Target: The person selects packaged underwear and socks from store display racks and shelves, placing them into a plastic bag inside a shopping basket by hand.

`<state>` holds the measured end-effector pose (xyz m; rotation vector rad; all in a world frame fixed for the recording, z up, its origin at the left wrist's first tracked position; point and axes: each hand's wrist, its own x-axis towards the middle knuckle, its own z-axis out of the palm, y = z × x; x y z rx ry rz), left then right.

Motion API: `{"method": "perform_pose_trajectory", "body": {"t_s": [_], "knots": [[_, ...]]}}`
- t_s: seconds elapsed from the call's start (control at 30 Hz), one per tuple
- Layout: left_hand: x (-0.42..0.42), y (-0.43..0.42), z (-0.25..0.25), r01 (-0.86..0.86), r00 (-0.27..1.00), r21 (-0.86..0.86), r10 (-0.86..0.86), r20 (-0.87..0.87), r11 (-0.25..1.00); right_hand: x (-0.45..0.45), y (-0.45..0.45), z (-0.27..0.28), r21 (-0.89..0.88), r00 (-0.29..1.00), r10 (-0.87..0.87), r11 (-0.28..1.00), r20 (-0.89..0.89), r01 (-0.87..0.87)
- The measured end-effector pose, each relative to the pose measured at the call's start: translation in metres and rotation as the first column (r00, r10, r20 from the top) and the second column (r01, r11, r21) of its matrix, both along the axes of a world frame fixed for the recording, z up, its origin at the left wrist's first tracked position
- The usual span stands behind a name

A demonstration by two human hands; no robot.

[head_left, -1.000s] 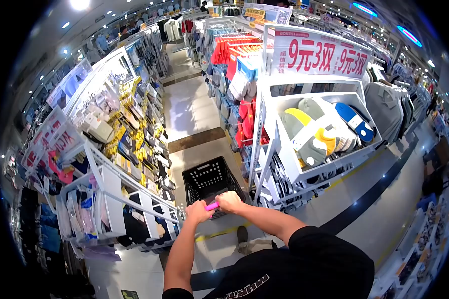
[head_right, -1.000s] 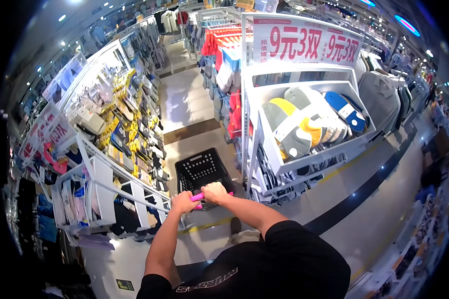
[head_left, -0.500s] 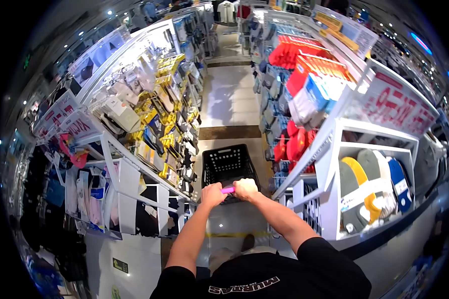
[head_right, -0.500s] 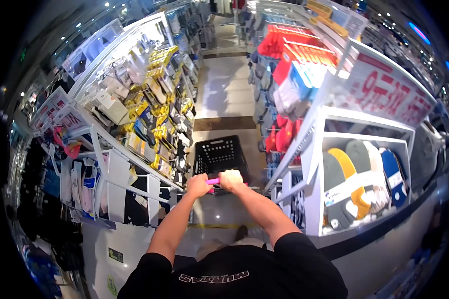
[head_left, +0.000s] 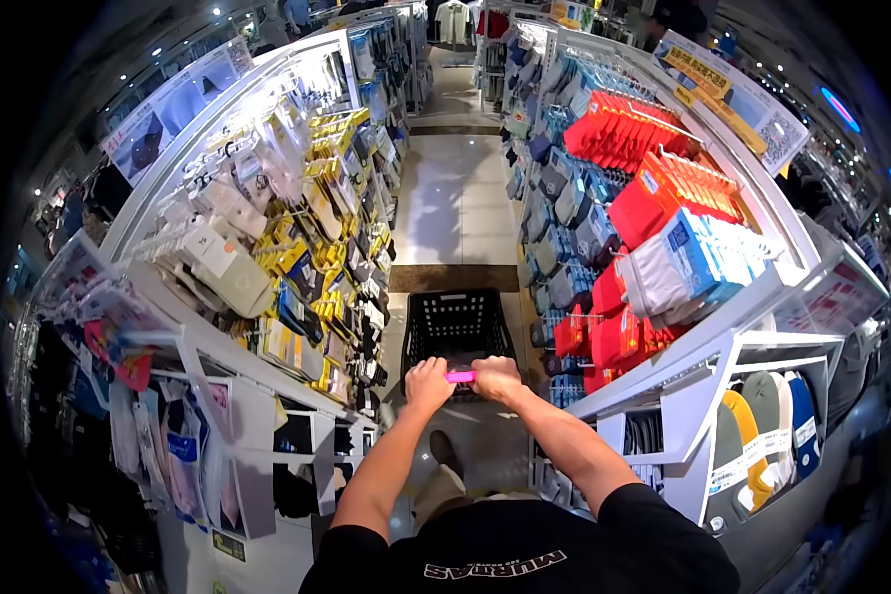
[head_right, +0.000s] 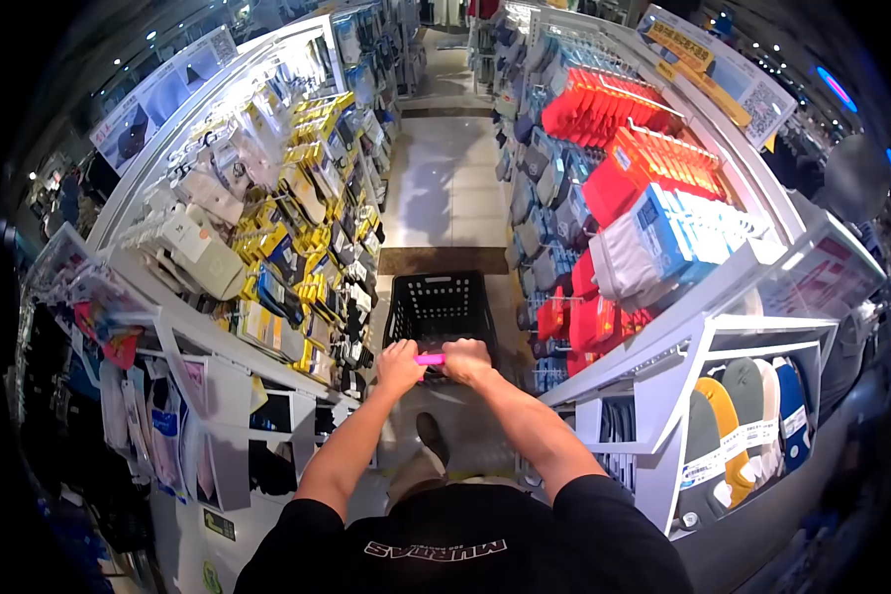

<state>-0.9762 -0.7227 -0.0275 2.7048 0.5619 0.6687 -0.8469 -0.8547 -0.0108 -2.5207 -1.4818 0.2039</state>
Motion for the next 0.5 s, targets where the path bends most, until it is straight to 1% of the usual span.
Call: {"method": "perform_pose_trajectory", "body": {"t_s": [0.07, 0.17, 0.2, 0.3, 0.43, 0.5], "knots": [[0.015, 0.021, -0.012, 0.021, 1.000, 0.012, -0.021, 0.018, 1.000, 0.012, 0.013, -0.002, 0.012, 1.000, 0.002, 1.000, 0.009, -0.003], [0.043, 0.050, -0.002, 0.025, 0.985, -0.058, -0.035, -0.168, 0.998, 0.034, 0.041, 0.007, -0.056, 0.999, -0.047, 0.997, -0.017, 0.046], [0.048, 0.060, 0.003, 0.056, 0.980, -0.098, -0.073, -0.184, 0.994, 0.040, 0.049, 0.007, -0.055, 0.999, -0.045, 0.997, -0.001, 0.045], [0.065, 0.076, 0.009, 0.079, 0.962, -0.109, -0.104, -0.252, 0.991, 0.059, 0.063, 0.004, -0.094, 0.999, -0.030, 0.995, 0.013, 0.031], [0.089, 0.100, 0.013, 0.102, 0.962, -0.110, -0.126, -0.241, 0.989, 0.079, 0.084, 0.011, -0.079, 0.999, -0.035, 0.996, -0.006, 0.034], [0.101, 0.110, 0.018, 0.102, 0.955, -0.120, -0.131, -0.266, 0.988, 0.092, 0.095, 0.012, -0.105, 0.999, -0.051, 0.993, -0.009, 0.050]]}}
